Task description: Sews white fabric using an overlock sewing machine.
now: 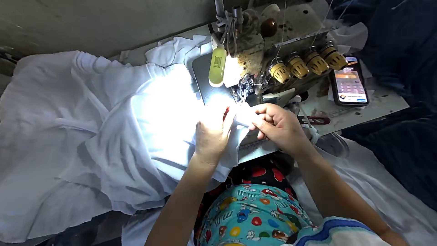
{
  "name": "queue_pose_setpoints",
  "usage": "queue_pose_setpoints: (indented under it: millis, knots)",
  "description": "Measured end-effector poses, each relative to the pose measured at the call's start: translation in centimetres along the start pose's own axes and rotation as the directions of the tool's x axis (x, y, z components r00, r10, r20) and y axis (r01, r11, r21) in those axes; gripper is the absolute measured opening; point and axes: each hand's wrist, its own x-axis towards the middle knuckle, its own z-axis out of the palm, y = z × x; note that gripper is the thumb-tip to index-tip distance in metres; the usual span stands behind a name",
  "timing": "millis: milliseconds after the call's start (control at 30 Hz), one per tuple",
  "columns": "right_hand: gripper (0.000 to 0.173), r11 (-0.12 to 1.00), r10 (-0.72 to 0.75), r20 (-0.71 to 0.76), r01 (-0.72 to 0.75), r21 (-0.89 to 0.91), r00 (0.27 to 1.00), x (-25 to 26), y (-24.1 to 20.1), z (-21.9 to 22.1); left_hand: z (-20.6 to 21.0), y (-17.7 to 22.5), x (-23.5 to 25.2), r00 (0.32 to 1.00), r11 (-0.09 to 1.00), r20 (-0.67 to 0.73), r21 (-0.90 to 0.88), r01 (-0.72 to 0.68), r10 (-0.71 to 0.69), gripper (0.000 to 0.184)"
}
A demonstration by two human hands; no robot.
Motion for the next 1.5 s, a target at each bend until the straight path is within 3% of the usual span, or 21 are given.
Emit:
queue_pose_setpoints:
  millis: [100, 200, 333, 467, 833, 967, 1100, 1167, 1367, 1500]
  knots:
    - [0.039, 0.989, 0.051, -0.041, -0.056, -0.134, 0.998, 0.5, 0.1, 0.4, 0.6, 0.1, -0.2, 0.996, 0.986, 0.077, 0.165, 0.032, -0.046, 0.021]
    - [0.042, 0.966, 0.072, -0.028, -0.076, -0.248, 0.997, 0.6, 0.3, 0.5, 0.6, 0.7, -0.2, 0.991, 0.968, 0.125, 0.251, 0.008, -0.041, 0.017]
    - [0.029, 0.952, -0.017, -0.047, 0.002, -0.306, 0.999, 0.0, 0.3, 0.6, 0.0, 1.1, -0.8, 0.989, 0.988, 0.147, 0.147, -0.038, 0.016, 0.017]
    - [0.01, 0.965, -0.175, -0.059, 0.159, -0.21, 0.983, -0.9, 1.0, 0.6, -1.8, 2.3, -1.6, 0.982, 0.994, 0.152, -0.02, -0.107, 0.109, 0.02]
    - [0.015, 0.943, -0.229, -0.097, 0.197, -0.267, 0.968, -0.5, 1.5, 1.5, 0.2, 0.3, -0.2, 0.977, 0.999, 0.212, 0.042, 0.012, -0.021, 0.018]
    - [0.011, 0.933, -0.239, -0.122, 0.193, -0.302, 0.963, -0.4, 1.5, 1.7, -0.4, 1.1, -0.1, 0.974, 0.99, 0.212, 0.136, 0.048, -0.077, 0.031]
    - [0.01, 0.897, -0.345, -0.158, 0.275, -0.346, 0.925, -0.8, 2.1, 2.1, -0.9, 1.4, -0.3, 0.97, 0.988, 0.227, 0.143, 0.051, -0.083, 0.01]
    - [0.01, 0.907, -0.363, -0.152, 0.312, -0.284, 0.919, -1.2, 2.2, 2.4, -1.2, 1.4, -0.9, 0.978, 0.996, 0.203, 0.089, 0.03, -0.048, 0.015]
    - [0.006, 0.94, -0.278, -0.069, 0.286, 0.185, 0.958, -1.8, 1.9, 2.3, -3.3, 2.4, -1.7, 0.983, 0.995, 0.184, -0.099, 0.006, 0.012, 0.014]
    - [0.005, 0.928, -0.305, -0.046, 0.308, 0.209, 0.951, -1.9, 1.4, 2.1, -3.8, 2.6, -1.6, 0.967, 0.984, 0.248, -0.148, 0.104, -0.065, 0.024]
